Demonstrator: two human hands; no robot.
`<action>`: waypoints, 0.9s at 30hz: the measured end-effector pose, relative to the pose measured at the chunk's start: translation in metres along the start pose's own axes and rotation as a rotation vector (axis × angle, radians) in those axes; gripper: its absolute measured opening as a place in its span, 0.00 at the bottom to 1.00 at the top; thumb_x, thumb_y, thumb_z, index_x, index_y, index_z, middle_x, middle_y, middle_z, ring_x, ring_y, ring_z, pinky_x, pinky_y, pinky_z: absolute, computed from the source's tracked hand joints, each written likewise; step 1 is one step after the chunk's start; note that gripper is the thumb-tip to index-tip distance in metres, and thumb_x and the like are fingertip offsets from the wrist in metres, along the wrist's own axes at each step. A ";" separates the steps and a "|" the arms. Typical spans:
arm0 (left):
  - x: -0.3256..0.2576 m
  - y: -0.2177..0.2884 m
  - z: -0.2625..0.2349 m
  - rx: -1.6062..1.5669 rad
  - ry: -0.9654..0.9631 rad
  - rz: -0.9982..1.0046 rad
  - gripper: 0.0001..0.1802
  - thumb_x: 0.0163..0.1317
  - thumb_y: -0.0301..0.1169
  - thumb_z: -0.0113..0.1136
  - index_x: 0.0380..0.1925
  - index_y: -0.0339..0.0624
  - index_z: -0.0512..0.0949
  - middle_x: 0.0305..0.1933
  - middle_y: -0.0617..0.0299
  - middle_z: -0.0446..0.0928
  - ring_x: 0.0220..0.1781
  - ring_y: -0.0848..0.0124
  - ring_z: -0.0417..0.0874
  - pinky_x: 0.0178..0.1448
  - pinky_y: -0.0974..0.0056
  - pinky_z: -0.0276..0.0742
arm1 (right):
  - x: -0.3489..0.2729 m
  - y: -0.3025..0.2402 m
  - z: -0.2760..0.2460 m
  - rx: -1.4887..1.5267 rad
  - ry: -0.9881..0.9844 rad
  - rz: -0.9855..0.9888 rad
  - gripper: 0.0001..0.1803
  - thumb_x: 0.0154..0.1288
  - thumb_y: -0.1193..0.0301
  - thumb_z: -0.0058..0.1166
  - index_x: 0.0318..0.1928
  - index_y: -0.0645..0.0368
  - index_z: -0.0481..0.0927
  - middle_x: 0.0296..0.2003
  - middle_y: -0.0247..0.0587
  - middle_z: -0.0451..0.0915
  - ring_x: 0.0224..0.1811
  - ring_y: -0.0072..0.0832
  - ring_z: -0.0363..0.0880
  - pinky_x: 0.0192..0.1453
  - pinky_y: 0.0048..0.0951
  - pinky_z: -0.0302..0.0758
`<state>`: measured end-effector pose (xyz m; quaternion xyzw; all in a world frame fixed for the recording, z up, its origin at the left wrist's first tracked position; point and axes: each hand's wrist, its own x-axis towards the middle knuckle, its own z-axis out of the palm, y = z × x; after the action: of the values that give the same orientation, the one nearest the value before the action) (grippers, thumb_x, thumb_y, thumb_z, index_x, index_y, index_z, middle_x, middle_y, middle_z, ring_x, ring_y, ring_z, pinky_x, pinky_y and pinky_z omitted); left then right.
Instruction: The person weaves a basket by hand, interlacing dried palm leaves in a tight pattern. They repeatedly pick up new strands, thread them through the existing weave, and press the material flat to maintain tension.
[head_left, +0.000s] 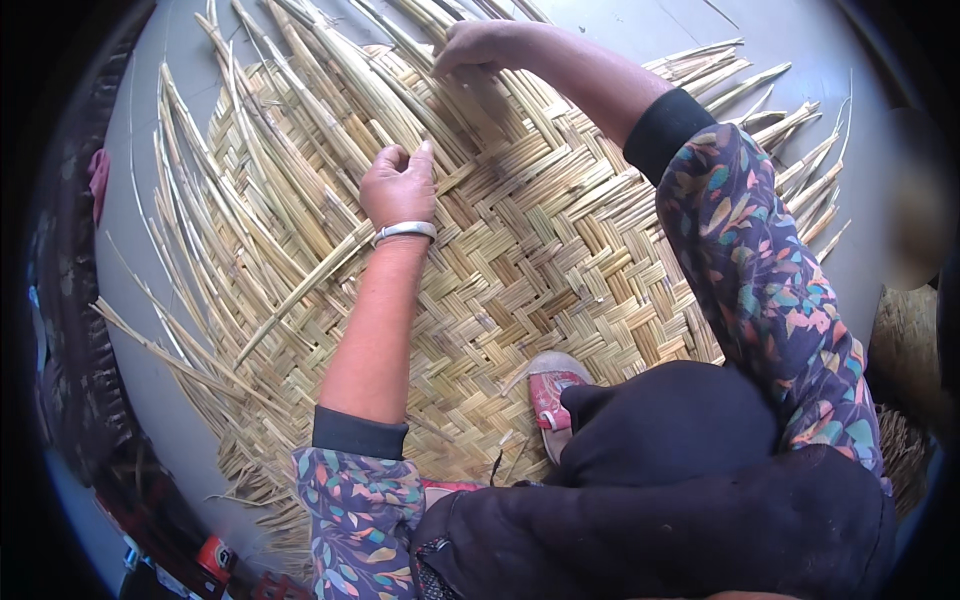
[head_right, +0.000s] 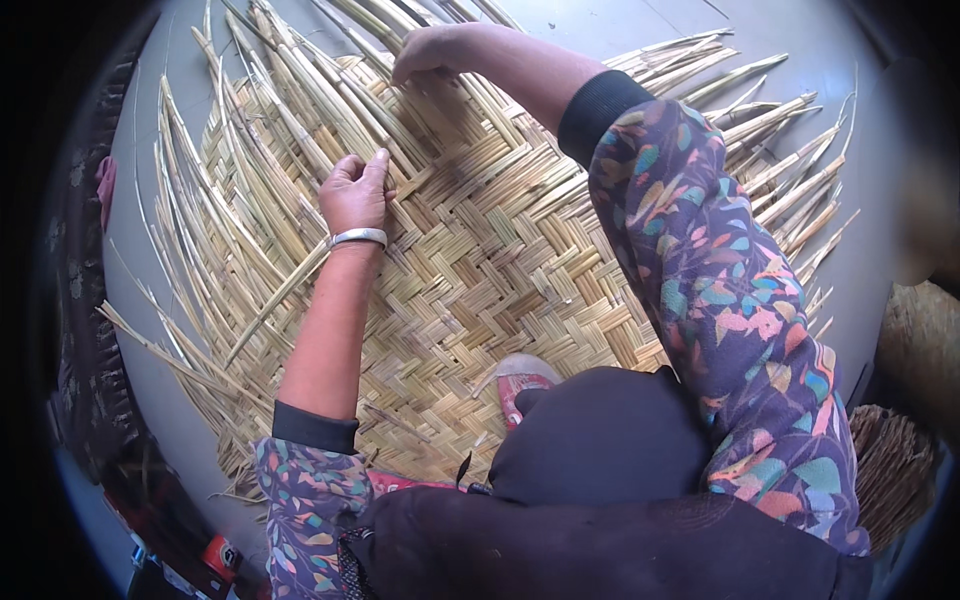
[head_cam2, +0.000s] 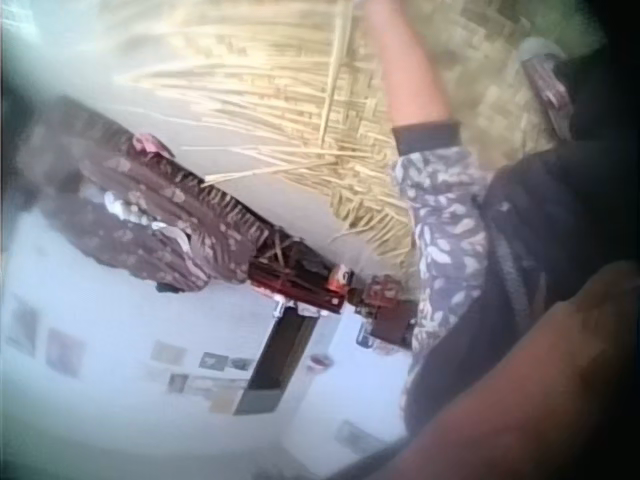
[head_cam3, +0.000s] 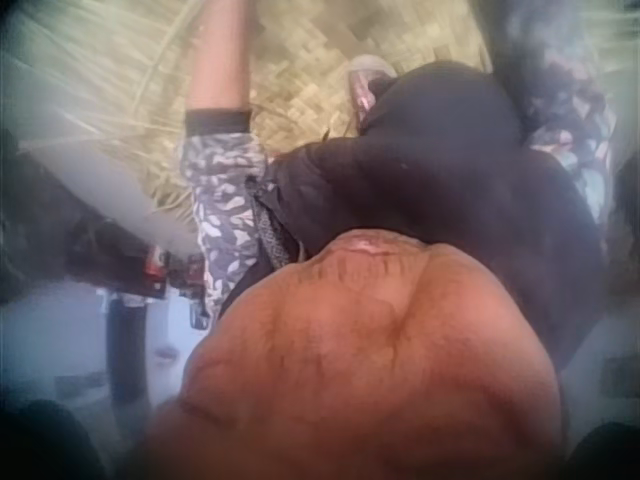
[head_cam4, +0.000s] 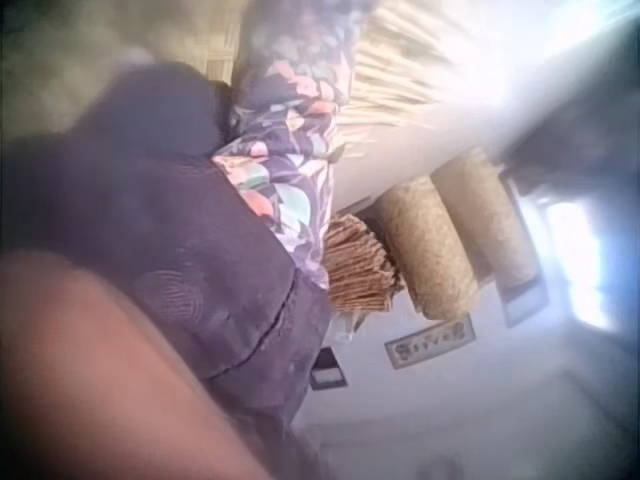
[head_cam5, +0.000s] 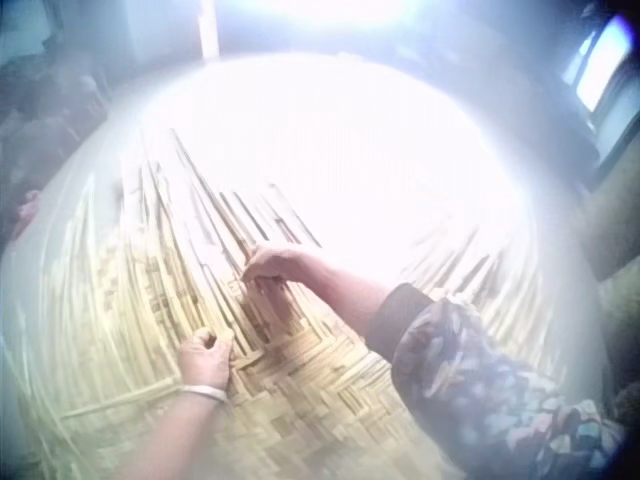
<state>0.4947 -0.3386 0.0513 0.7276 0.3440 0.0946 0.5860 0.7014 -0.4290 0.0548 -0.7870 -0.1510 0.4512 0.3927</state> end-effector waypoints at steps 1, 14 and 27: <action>0.001 -0.001 0.000 0.015 0.003 -0.009 0.17 0.54 0.34 0.65 0.15 0.37 0.70 0.15 0.64 0.71 0.16 0.78 0.71 0.21 0.69 0.72 | 0.000 0.000 -0.001 -0.018 0.003 -0.026 0.17 0.50 0.64 0.64 0.37 0.61 0.78 0.28 0.37 0.78 0.27 0.23 0.77 0.28 0.25 0.74; 0.007 -0.012 0.012 0.370 -0.002 0.170 0.14 0.53 0.37 0.64 0.22 0.36 0.74 0.18 0.51 0.71 0.19 0.61 0.66 0.29 0.59 0.68 | -0.053 0.011 0.002 0.257 -0.057 -0.381 0.19 0.55 0.70 0.57 0.47 0.63 0.74 0.39 0.37 0.77 0.44 0.22 0.73 0.53 0.26 0.69; -0.004 -0.010 0.015 0.594 -0.064 0.631 0.10 0.54 0.34 0.63 0.32 0.40 0.79 0.33 0.55 0.79 0.34 0.57 0.80 0.37 0.60 0.74 | -0.053 -0.014 -0.002 0.402 -0.124 -0.223 0.21 0.56 0.60 0.61 0.46 0.59 0.76 0.34 0.33 0.73 0.37 0.18 0.70 0.43 0.22 0.67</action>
<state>0.4960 -0.3526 0.0386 0.9367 0.0984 0.1434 0.3039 0.6756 -0.4520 0.0971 -0.6423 -0.1680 0.4736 0.5787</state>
